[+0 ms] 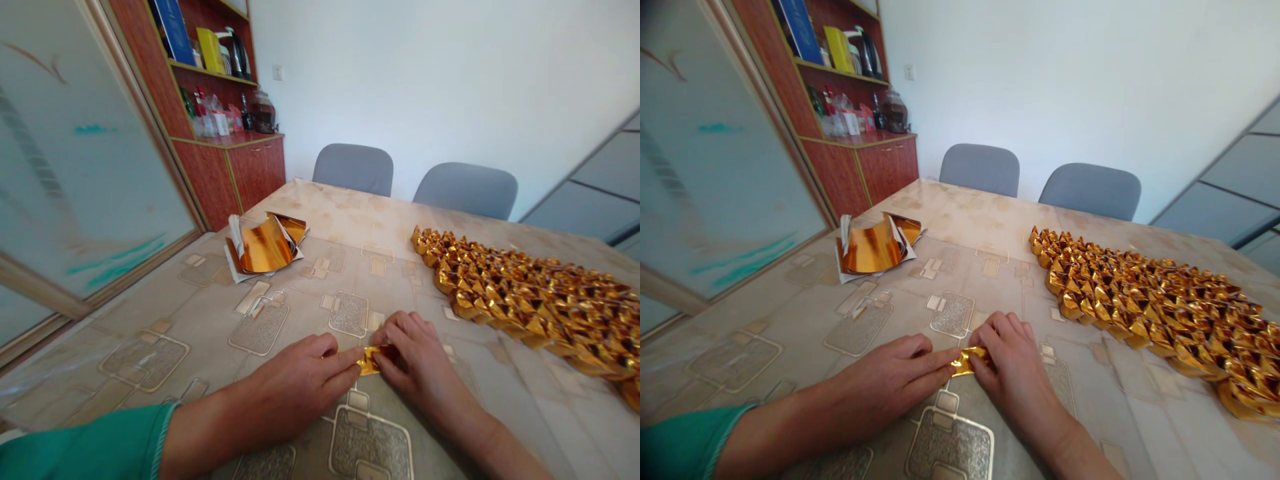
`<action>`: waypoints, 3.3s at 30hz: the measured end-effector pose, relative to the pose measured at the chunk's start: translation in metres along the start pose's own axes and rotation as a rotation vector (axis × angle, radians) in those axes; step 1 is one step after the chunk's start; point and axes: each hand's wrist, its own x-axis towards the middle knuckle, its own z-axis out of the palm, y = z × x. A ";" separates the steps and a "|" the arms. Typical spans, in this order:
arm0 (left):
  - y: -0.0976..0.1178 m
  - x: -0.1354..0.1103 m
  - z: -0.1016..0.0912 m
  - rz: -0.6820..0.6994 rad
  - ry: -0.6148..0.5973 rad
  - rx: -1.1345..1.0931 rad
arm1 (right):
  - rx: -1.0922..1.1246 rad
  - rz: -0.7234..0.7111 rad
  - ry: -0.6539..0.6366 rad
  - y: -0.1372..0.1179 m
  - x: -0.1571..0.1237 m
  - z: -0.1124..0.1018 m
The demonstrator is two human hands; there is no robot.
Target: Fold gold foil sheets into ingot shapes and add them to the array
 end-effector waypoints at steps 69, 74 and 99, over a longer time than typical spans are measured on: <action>-0.013 -0.021 -0.018 0.059 -0.103 -0.163 | -0.029 0.089 0.043 -0.003 -0.022 -0.006; -0.009 -0.013 -0.018 0.032 -0.043 -0.193 | -0.142 0.111 0.070 -0.007 -0.024 -0.005; -0.002 0.039 0.004 -0.528 0.137 -0.621 | 0.185 0.060 0.181 -0.010 -0.012 -0.011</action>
